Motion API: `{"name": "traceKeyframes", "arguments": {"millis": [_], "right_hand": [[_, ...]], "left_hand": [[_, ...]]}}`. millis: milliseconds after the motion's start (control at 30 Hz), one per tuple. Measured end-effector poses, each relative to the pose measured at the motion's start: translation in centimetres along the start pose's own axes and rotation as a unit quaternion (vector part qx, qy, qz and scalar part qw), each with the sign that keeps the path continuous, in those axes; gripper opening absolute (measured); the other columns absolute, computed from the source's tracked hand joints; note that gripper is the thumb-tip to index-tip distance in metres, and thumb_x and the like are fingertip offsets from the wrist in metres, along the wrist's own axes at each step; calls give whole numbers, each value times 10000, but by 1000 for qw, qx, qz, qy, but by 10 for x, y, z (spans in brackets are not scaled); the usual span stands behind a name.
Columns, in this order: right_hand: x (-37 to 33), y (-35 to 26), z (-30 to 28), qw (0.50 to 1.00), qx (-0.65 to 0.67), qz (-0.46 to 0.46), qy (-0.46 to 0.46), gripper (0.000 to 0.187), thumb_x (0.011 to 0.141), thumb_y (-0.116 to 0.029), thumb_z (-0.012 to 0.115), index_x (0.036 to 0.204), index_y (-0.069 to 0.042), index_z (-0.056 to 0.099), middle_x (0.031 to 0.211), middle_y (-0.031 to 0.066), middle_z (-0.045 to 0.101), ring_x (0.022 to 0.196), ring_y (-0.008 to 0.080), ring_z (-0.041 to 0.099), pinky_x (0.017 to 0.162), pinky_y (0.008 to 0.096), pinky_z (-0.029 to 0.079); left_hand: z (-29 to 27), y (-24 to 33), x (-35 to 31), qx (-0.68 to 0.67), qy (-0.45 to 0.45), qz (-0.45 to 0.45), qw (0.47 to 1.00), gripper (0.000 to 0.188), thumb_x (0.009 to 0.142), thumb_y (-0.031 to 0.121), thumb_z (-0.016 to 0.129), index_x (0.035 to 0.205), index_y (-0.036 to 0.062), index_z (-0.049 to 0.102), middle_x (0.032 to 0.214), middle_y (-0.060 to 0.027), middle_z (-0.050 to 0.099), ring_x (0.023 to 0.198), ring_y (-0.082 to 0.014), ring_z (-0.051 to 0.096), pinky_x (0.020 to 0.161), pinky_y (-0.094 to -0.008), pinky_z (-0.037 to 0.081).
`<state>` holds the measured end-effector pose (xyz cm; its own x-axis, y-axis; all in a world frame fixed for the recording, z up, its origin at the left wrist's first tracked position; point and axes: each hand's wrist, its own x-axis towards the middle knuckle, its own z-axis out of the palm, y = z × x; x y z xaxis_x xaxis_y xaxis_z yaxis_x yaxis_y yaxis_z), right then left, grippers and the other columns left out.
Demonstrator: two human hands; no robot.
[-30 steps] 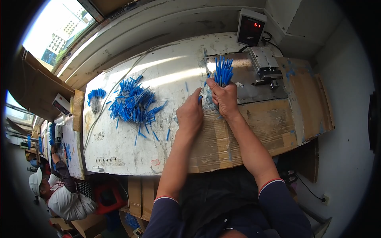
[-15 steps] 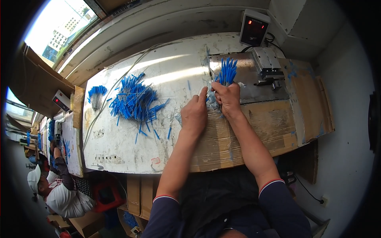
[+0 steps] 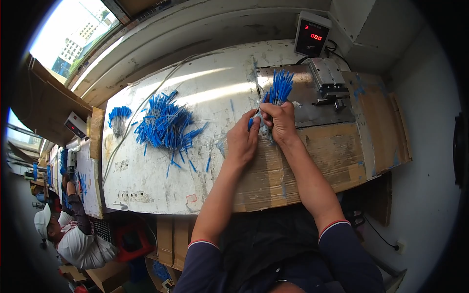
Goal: Manually bundle and insert blue bristles into a mechanical clamp or fixture as part of a brush manufacturing process.
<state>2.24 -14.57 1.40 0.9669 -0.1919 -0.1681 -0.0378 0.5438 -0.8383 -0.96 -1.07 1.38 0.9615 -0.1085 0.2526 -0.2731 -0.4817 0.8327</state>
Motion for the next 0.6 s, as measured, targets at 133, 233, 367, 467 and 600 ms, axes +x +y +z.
{"name": "traceKeyframes", "arguments": {"millis": [133, 233, 367, 467, 600], "right_hand": [[-1, 3, 2, 999, 35, -18, -11, 126, 776, 4, 678, 883, -48, 637, 659, -44, 545, 494, 39, 447, 413, 219, 287], [3, 2, 1, 996, 72, -45, 30, 214, 773, 24, 672, 979, -15, 633, 697, -32, 556, 503, 43, 452, 409, 223, 292], [7, -2, -9, 993, 83, -71, 51, 263, 807, 23, 695, 1061, 6, 629, 766, 19, 609, 566, 75, 529, 418, 217, 354], [4, -4, -5, 992, 72, -74, 69, 268, 807, 14, 696, 1065, 6, 625, 784, 24, 610, 582, 81, 534, 418, 219, 359], [13, -8, -13, 982, 109, -103, 113, 245, 791, 19, 690, 1030, 3, 633, 782, 31, 612, 579, 91, 535, 421, 225, 368]], "left_hand": [[5, -8, 0, 20, 30, 6, 999, 263, 1010, 220, 617, 1208, 56, 676, 940, -207, 708, 831, -309, 710, 746, -379, 545], [9, -10, -1, 24, 66, 48, 996, 244, 1012, 202, 613, 1191, 54, 691, 921, -188, 712, 799, -260, 705, 742, -352, 539], [10, -12, 0, 13, 70, 46, 996, 227, 1007, 188, 620, 1159, 40, 698, 924, -180, 717, 806, -256, 706, 747, -346, 541], [9, -14, 1, 3, 72, 19, 997, 226, 1007, 185, 624, 1148, 24, 697, 921, -177, 717, 804, -238, 699, 746, -339, 537], [10, -21, 4, -8, 103, 44, 994, 226, 1014, 187, 623, 1141, 14, 695, 854, -130, 701, 748, -168, 647, 710, -313, 519]]}}
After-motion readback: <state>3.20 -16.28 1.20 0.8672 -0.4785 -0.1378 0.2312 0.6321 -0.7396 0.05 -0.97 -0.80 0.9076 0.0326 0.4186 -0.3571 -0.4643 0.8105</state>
